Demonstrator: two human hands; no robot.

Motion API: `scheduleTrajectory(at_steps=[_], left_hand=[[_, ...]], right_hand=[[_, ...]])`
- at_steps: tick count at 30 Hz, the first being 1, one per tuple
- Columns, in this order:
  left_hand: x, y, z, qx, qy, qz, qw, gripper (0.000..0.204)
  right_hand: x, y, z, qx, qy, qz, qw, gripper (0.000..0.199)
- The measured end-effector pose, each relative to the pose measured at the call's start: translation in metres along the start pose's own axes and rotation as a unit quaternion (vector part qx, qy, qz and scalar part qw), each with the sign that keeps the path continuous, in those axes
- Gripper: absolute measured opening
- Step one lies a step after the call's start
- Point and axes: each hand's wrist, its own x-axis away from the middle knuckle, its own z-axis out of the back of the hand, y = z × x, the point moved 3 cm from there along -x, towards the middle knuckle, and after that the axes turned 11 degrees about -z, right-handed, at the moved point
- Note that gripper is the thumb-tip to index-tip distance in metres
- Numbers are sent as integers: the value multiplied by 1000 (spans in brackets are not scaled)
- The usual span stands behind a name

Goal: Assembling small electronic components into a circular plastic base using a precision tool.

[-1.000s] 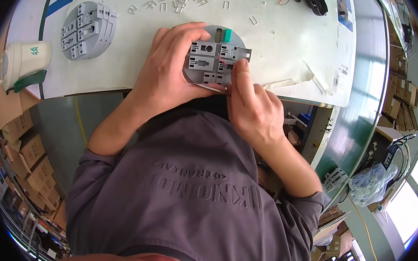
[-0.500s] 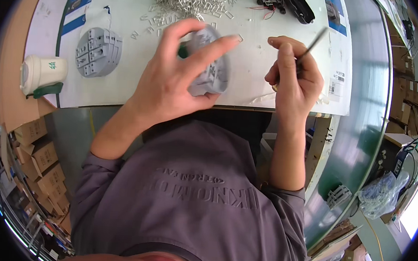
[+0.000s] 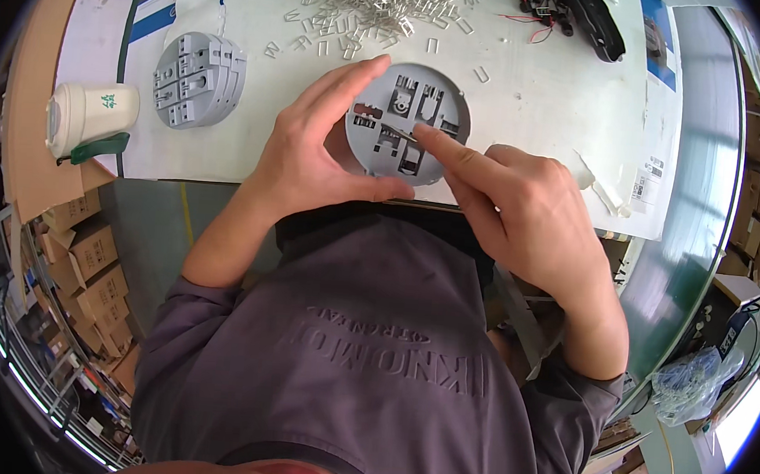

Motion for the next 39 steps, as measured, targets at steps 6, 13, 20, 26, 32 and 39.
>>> scheduleTrajectory(at_steps=[6,13,20,26,32,39], left_hand=[[3,-7,-5,5,39,-25,999,110],[7,-8,-7,0,44,-35,998,109],[7,-9,-8,5,33,-26,999,108],[5,-7,-8,18,38,-25,999,108],[7,-9,-7,30,38,-7,999,108],[7,-8,-8,27,43,-16,999,108]], right_hand=[[-7,0,-15,-26,-39,-11,999,46],[-14,2,-16,-84,-80,-58,991,45],[-23,12,-15,-182,-138,-89,970,42],[-31,2,-10,-135,-154,-84,975,39],[-23,-34,5,69,-90,-30,993,37],[-29,-51,8,46,-94,-66,992,34]])
